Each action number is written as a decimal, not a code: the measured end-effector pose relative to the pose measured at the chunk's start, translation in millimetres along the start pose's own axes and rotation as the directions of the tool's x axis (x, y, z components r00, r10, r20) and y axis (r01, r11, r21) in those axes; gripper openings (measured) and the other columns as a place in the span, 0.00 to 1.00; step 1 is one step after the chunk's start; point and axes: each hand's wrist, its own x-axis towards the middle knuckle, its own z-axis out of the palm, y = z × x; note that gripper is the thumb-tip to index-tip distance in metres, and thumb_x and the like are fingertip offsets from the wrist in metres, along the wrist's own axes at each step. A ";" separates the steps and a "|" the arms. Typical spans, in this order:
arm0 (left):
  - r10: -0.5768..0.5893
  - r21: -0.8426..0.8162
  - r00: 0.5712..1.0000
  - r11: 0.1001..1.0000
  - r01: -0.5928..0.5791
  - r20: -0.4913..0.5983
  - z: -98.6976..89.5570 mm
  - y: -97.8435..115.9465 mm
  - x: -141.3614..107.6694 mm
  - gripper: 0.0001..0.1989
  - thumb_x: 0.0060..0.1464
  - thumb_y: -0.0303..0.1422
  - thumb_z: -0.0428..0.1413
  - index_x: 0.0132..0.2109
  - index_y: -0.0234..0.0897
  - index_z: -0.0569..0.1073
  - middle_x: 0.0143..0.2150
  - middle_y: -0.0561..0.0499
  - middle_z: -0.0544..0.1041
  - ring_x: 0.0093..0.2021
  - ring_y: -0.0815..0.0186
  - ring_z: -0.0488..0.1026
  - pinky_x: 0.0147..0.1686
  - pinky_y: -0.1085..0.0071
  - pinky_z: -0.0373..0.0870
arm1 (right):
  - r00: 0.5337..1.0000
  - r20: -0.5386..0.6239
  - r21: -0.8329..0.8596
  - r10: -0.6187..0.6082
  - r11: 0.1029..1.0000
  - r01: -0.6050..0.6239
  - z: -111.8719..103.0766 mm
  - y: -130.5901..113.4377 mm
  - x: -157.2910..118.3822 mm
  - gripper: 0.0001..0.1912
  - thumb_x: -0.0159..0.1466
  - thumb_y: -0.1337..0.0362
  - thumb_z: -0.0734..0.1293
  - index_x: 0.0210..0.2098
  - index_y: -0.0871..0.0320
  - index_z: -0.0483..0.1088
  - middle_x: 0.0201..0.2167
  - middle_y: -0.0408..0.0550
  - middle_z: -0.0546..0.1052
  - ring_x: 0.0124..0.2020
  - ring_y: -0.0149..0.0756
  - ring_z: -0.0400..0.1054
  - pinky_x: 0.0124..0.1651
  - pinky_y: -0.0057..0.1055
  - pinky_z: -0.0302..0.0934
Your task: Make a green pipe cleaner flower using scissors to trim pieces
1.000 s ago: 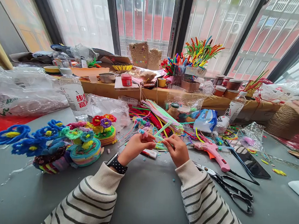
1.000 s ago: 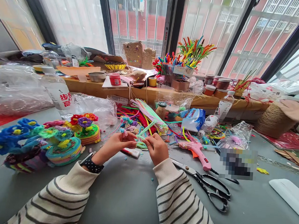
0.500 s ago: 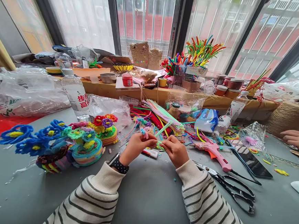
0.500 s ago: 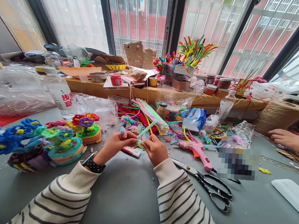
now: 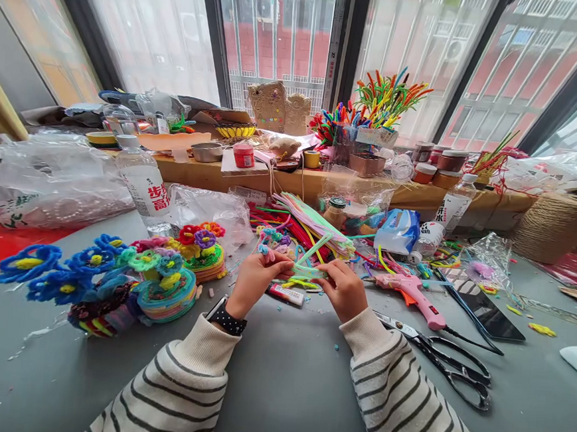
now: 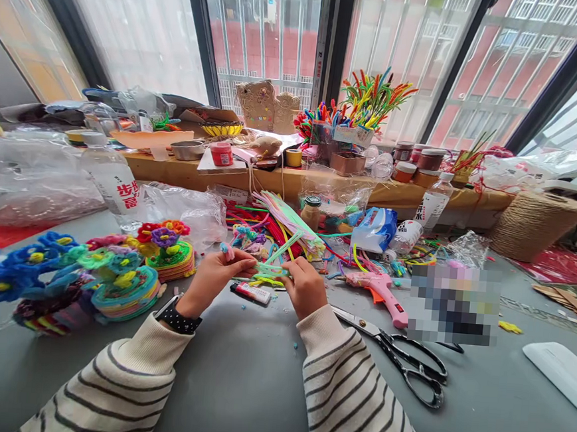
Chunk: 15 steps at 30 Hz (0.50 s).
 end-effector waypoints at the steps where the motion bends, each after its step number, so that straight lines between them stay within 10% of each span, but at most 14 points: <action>1: 0.003 0.004 1.000 1.000 -0.003 0.006 0.3 -0.2 -0.1 0.11 0.32 0.35 0.60 0.24 0.31 0.71 0.19 0.54 0.73 0.24 0.67 0.73 0.33 0.68 0.71 | 1.000 -0.012 0.002 0.003 1.000 -0.003 0.5 -0.1 -0.1 0.10 0.57 0.61 0.60 0.30 0.61 0.69 0.23 0.48 0.69 0.25 0.32 0.64 0.29 0.25 0.59; 15: 0.034 0.060 0.999 0.998 -0.033 -0.013 -2.1 -1.1 1.0 0.11 0.35 0.36 0.59 0.25 0.32 0.70 0.18 0.54 0.73 0.23 0.67 0.73 0.30 0.70 0.72 | 1.000 -0.022 -0.027 0.000 1.000 0.000 1.2 2.6 -1.9 0.15 0.60 0.62 0.56 0.37 0.62 0.70 0.26 0.50 0.72 0.27 0.33 0.66 0.31 0.26 0.60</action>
